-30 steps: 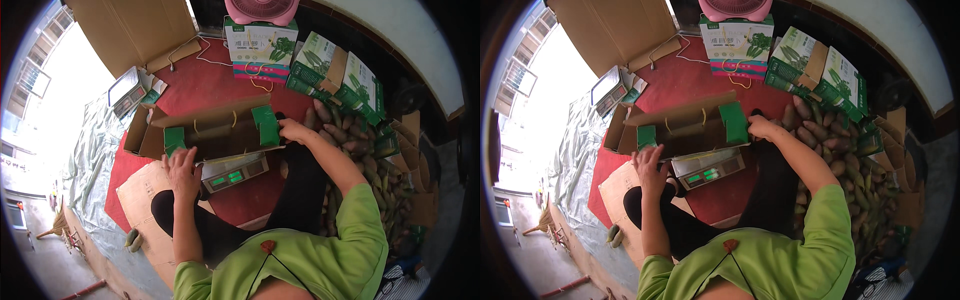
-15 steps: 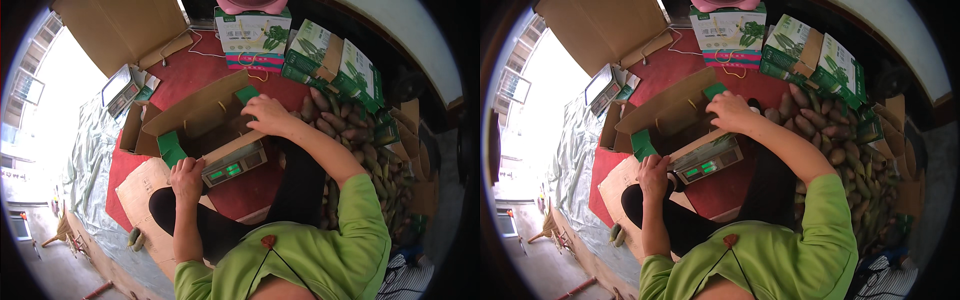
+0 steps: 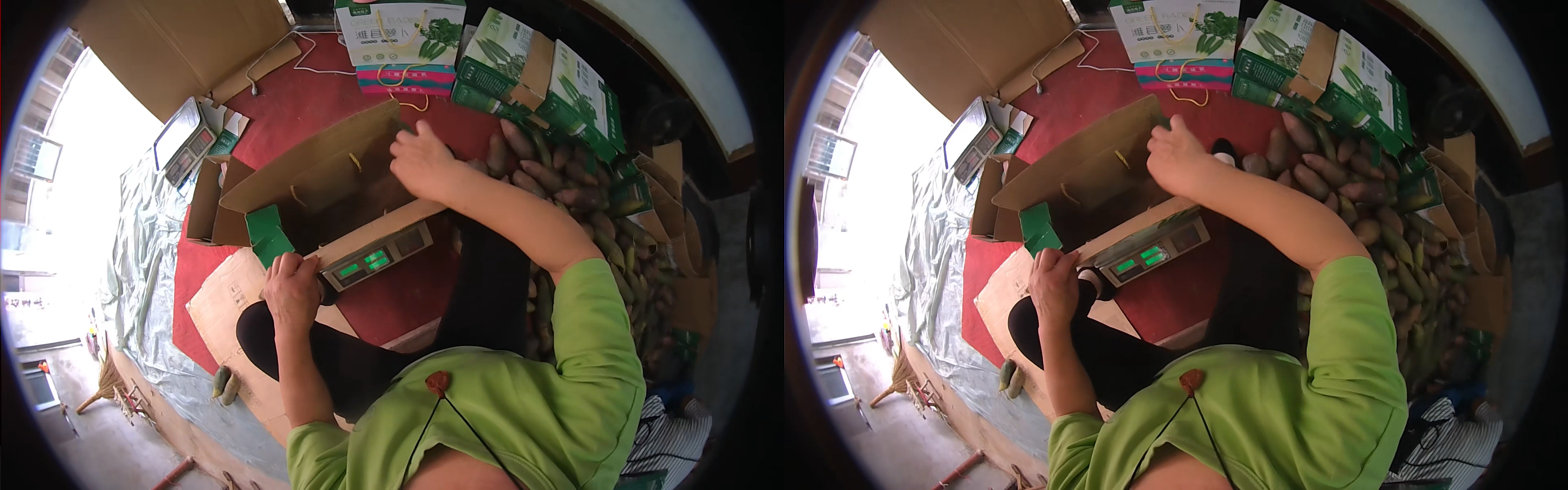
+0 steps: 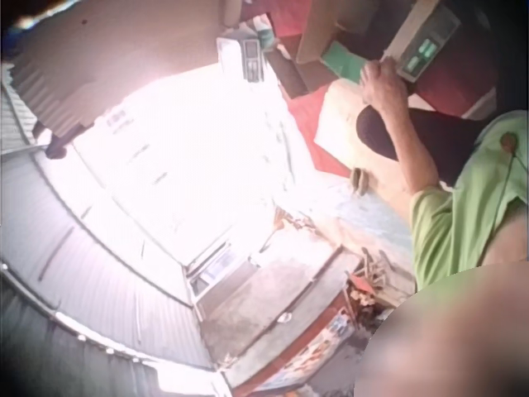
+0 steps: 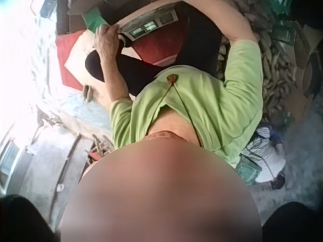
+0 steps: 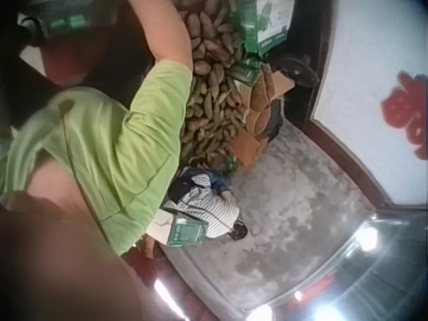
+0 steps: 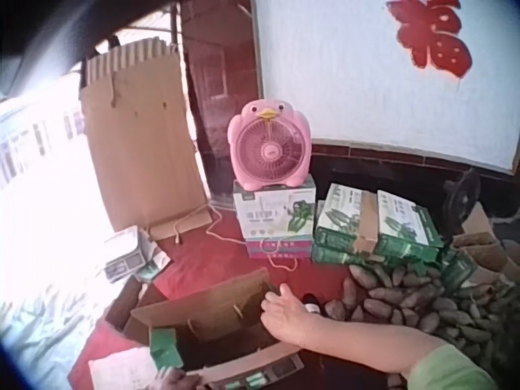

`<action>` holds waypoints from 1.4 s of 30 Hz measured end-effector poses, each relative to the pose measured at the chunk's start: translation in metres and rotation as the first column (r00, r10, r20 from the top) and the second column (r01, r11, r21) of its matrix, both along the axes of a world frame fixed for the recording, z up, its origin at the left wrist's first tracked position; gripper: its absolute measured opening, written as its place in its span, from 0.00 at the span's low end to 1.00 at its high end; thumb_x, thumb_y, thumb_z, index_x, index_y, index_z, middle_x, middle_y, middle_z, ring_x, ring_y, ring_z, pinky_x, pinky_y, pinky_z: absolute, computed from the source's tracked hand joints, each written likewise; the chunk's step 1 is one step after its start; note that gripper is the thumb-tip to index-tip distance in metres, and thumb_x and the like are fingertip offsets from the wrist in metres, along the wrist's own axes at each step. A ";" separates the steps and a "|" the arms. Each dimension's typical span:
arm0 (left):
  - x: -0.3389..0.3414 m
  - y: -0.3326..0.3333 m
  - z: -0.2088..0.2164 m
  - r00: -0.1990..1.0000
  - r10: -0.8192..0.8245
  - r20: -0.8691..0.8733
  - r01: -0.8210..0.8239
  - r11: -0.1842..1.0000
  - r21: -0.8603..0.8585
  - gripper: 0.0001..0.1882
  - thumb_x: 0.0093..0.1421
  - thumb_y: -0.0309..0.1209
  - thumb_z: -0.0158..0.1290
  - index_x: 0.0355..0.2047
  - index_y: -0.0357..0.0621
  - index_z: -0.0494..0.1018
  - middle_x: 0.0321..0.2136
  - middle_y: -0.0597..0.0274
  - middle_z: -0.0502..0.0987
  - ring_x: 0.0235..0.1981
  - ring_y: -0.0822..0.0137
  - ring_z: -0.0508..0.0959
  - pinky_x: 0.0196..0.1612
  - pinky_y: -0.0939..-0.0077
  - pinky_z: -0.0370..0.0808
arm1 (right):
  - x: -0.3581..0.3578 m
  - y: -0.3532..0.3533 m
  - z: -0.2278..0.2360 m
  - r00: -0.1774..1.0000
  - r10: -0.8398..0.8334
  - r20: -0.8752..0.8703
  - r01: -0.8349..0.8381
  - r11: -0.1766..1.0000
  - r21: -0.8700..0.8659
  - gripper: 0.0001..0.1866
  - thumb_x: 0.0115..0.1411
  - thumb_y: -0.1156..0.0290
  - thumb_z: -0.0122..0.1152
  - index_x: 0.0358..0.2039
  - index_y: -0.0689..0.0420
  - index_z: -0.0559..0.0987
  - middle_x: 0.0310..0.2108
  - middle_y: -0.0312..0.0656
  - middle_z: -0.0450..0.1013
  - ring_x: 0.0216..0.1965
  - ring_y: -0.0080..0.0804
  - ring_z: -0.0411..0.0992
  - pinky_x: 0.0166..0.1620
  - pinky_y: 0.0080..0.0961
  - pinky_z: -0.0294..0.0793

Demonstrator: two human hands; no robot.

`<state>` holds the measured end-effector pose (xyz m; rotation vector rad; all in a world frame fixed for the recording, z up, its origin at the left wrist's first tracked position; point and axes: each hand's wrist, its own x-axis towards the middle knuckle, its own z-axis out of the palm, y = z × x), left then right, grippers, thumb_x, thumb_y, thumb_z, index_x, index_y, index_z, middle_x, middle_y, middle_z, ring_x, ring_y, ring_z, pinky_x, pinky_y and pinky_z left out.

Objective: Sort agricultural products from a pile into cardboard boxes and weigh them on a scale.

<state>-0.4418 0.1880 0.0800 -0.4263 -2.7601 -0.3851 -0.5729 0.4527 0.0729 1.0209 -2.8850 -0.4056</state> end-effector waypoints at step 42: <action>0.002 0.042 -0.012 0.904 -0.161 0.397 0.229 0.965 -0.131 0.29 0.53 0.33 0.53 0.58 0.52 0.64 0.54 0.54 0.68 0.52 0.50 0.68 0.53 0.58 0.66 | 0.254 0.248 -0.183 0.378 -0.642 0.667 0.870 0.000 -0.493 0.16 0.48 0.69 0.61 0.40 0.56 0.76 0.36 0.50 0.74 0.41 0.47 0.72 0.43 0.40 0.71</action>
